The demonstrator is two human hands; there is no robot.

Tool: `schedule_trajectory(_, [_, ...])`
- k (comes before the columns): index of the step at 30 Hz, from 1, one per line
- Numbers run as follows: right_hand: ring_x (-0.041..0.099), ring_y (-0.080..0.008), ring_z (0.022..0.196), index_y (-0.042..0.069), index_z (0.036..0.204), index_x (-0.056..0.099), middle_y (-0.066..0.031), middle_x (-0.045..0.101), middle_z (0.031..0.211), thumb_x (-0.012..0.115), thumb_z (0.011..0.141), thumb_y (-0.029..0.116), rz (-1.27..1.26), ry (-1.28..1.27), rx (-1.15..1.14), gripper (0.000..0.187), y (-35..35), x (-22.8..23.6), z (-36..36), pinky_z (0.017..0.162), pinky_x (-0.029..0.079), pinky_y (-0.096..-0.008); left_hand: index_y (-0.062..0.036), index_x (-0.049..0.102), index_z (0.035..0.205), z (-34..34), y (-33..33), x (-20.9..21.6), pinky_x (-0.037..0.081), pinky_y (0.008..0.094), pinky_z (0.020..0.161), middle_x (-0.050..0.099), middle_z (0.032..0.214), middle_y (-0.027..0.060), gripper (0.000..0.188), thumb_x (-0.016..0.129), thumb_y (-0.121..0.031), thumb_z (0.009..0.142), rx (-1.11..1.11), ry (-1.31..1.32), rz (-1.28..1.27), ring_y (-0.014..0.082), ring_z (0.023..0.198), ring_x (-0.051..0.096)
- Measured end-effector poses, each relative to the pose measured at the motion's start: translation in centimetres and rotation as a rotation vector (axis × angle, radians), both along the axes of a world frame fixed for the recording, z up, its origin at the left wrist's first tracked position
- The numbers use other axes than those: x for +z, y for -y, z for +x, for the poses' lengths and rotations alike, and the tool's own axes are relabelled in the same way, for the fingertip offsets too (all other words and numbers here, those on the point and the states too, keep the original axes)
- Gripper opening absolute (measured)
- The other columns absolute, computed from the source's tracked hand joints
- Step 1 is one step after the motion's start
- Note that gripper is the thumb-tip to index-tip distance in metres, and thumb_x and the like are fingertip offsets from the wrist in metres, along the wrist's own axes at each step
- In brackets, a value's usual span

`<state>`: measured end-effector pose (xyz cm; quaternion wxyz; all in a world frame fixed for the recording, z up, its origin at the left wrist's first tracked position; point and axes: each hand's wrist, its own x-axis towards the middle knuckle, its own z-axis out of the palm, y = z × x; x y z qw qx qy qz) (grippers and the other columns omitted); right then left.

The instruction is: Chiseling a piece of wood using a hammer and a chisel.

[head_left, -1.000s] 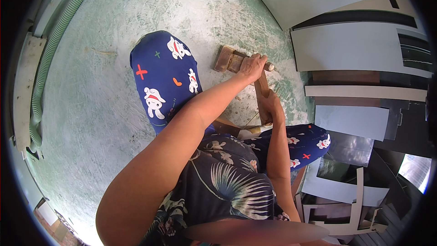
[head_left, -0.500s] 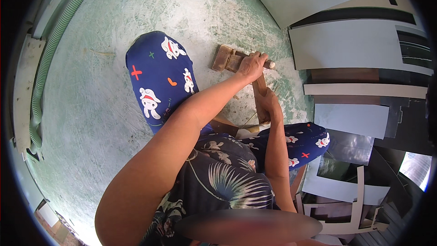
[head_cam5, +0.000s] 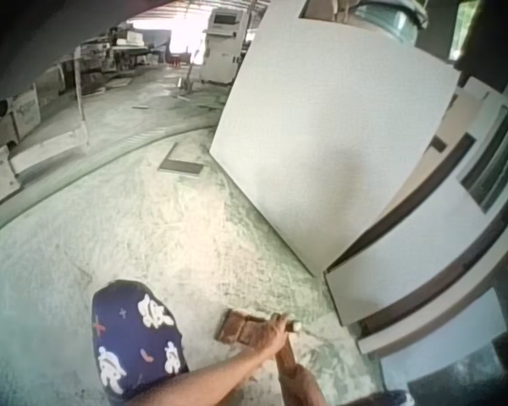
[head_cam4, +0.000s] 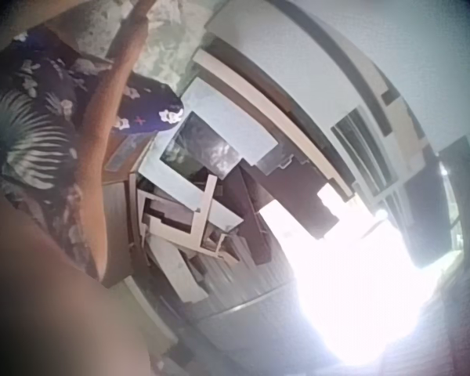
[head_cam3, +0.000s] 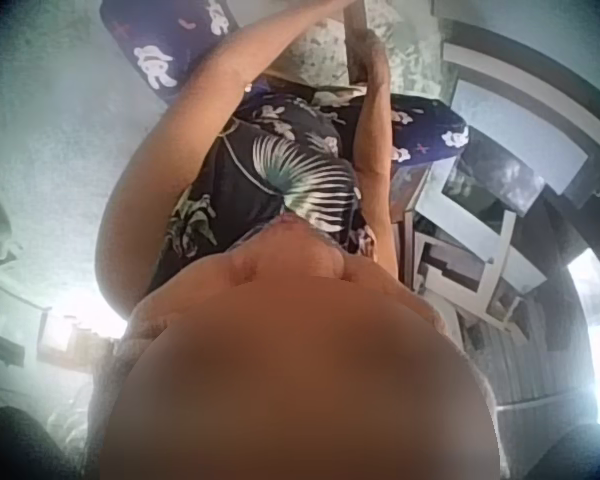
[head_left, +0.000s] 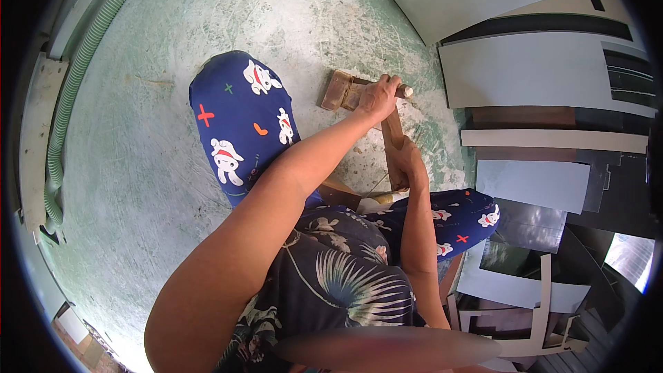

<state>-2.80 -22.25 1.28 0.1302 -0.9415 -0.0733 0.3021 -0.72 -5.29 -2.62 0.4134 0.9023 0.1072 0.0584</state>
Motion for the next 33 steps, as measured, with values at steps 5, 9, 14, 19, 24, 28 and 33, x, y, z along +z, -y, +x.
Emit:
schedule_trajectory(5, [0.063, -0.0421, 0.102, -0.01, 0.121, 0.053, -0.0335, 0.062, 0.106, 0.069, 0.073, 0.028, 0.025, 0.011, 0.017, 0.064, -0.1, 0.4, -0.2, 0.086, 0.05, -0.0444, -0.0074, 0.043, 0.122, -0.2, -0.1, 0.2, 0.053, 0.0446, 0.08, 0.053, 0.111, 0.0175, 0.043, 0.065, -0.014, 0.085, 0.029, -0.009, -0.032, 0.0389, 0.096, 0.062])
schedule_trajectory(9, [0.063, -0.042, 0.102, -0.009, 0.12, 0.053, -0.0337, 0.062, 0.106, 0.069, 0.072, 0.027, 0.018, -0.019, 0.01, 0.063, -0.3, 0.5, -0.1, 0.086, 0.051, -0.0439, -0.0084, 0.044, 0.121, -0.1, -0.3, 0.1, 0.053, 0.0444, 0.081, 0.054, 0.11, 0.0165, 0.042, 0.065, -0.014, 0.085, 0.051, -0.026, -0.022, 0.0376, 0.096, 0.062])
schedule_trajectory(14, [0.064, -0.0411, 0.099, -0.009, 0.121, 0.053, -0.0328, 0.063, 0.104, 0.072, 0.068, 0.028, 0.05, -0.022, 0.007, 0.067, 0.4, -0.3, 0.3, 0.084, 0.052, -0.0434, -0.0087, 0.045, 0.119, 0.2, -0.3, 0.2, 0.053, 0.0444, 0.08, 0.056, 0.109, 0.0163, 0.041, 0.065, -0.014, 0.085, 0.054, -0.02, -0.021, 0.037, 0.097, 0.062])
schedule_trajectory(19, [0.067, -0.04, 0.094, -0.012, 0.118, 0.055, -0.0331, 0.064, 0.099, 0.074, 0.067, 0.031, 0.031, -0.018, 0.031, 0.069, 0.6, -0.3, -0.1, 0.08, 0.053, -0.0431, -0.0086, 0.045, 0.119, 0.1, -0.6, -0.4, 0.052, 0.0453, 0.082, 0.056, 0.11, 0.0172, 0.04, 0.066, -0.015, 0.085, 0.046, -0.033, -0.008, 0.0368, 0.097, 0.062])
schedule_trajectory(24, [0.069, -0.0393, 0.083, -0.016, 0.102, 0.06, -0.0326, 0.066, 0.088, 0.072, 0.066, 0.031, -0.026, -0.082, -0.018, 0.06, 1.0, 0.1, 0.2, 0.07, 0.054, -0.0434, -0.0075, 0.044, 0.123, 0.6, -0.6, -0.2, 0.05, 0.0457, 0.086, 0.056, 0.115, 0.0188, 0.044, 0.064, -0.015, 0.085, 0.02, -0.053, -0.041, 0.0382, 0.103, 0.059])
schedule_trajectory(28, [0.069, -0.0373, 0.081, -0.015, 0.099, 0.061, -0.0309, 0.066, 0.084, 0.07, 0.068, 0.03, 0.102, 0.012, -0.11, 0.055, 0.6, 1.9, -0.2, 0.071, 0.053, -0.0423, -0.0061, 0.046, 0.123, 0.5, -1.7, 1.3, 0.048, 0.0462, 0.09, 0.056, 0.119, 0.0192, 0.042, 0.063, -0.015, 0.086, 0.091, -0.023, -0.103, 0.0385, 0.108, 0.057])
schedule_trajectory(33, [0.068, -0.0351, 0.084, -0.007, 0.115, 0.056, -0.0262, 0.067, 0.091, 0.067, 0.071, 0.021, 0.38, 0.268, -0.221, 0.053, -0.2, 6.0, -1.2, 0.075, 0.053, -0.0409, -0.0055, 0.047, 0.122, 1.1, -2.9, 0.1, 0.052, 0.0442, 0.082, 0.06, 0.11, 0.0188, 0.042, 0.063, -0.011, 0.084, 0.131, -0.031, -0.104, 0.0366, 0.101, 0.061])
